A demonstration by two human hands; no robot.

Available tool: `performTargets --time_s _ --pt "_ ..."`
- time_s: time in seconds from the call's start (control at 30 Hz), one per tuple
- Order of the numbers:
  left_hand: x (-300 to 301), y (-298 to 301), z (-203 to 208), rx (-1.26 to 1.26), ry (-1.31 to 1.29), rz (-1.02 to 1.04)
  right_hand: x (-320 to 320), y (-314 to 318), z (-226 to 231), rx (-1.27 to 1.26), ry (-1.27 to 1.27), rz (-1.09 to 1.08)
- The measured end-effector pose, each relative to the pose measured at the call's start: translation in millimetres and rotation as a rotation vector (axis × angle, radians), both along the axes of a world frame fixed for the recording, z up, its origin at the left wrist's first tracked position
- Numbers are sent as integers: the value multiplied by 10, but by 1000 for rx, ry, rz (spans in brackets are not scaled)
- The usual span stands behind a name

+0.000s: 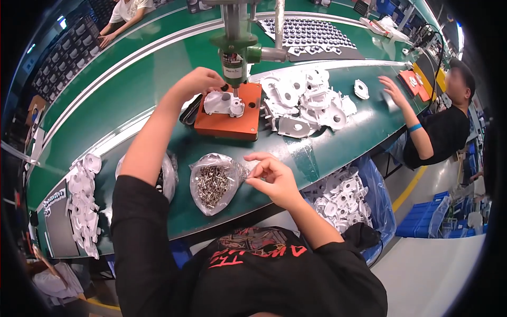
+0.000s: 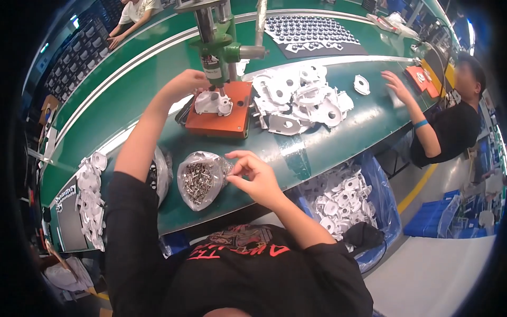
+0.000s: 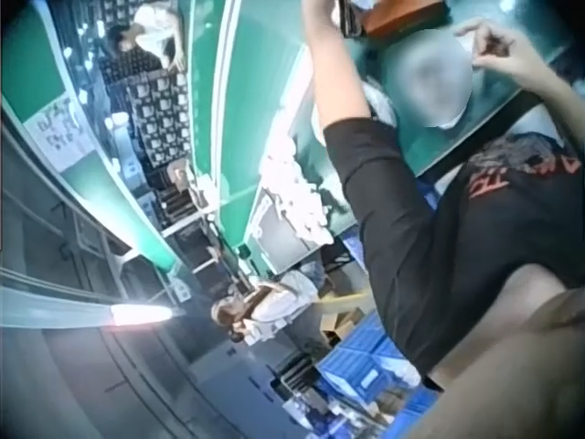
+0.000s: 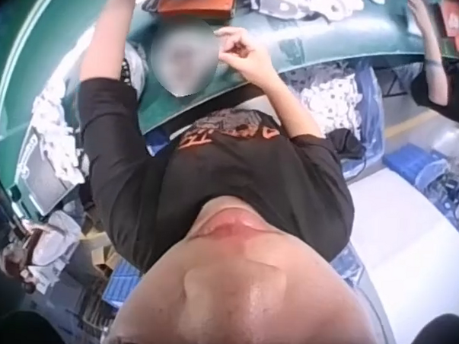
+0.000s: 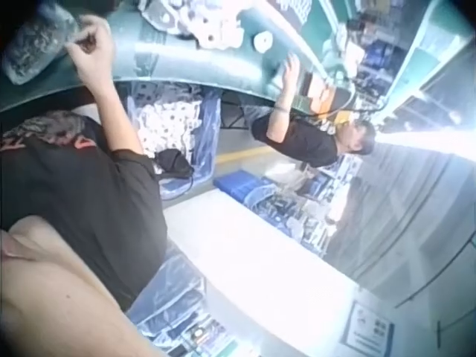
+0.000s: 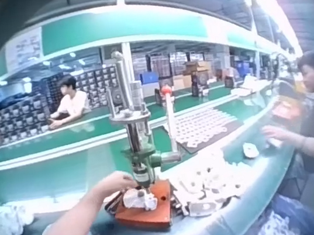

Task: The recorder is assembling small plastic components by inserting pins and using a manual press at a factory workbench.

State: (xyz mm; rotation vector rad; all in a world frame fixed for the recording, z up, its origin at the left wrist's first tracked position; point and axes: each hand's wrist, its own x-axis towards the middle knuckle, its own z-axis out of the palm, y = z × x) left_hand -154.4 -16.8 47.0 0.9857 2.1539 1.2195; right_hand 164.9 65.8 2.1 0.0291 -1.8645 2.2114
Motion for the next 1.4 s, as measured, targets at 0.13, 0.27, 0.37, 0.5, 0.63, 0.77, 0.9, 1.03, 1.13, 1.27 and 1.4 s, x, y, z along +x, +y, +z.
performTargets --time_s 0.13,0.27,0.37,0.5,0.63,0.77,0.9,1.03,1.13,1.27,1.4 --pt "-108 351 -48 -197 -28 -156 85 180 -84 35 -45 -89" --pt "28 455 89 -344 82 -250 96 311 -227 52 -76 -99" --pt "-103 577 7 -500 188 -379 71 307 -241 31 -100 -87" --pt "-127 569 9 -530 171 -329 32 301 -246 37 -96 -78" --pt "-75 601 7 -526 184 -361 13 273 -231 -8 -92 -69" --pt "28 493 74 -332 143 -429 -14 272 -253 -33 -68 -71" --pt "145 205 -31 -94 179 -242 -89 345 -206 -20 -33 -90" --pt "578 -209 14 -173 390 43 -338 444 -112 -48 54 -159" --pt "871 -417 -48 -183 668 -97 -690 568 -99 90 51 -234" --pt "1020 -481 -449 -129 898 -122 -1223 686 -24 402 -71 -372" --pt "1053 -457 -453 -135 883 -97 -1570 749 -60 581 131 -426"
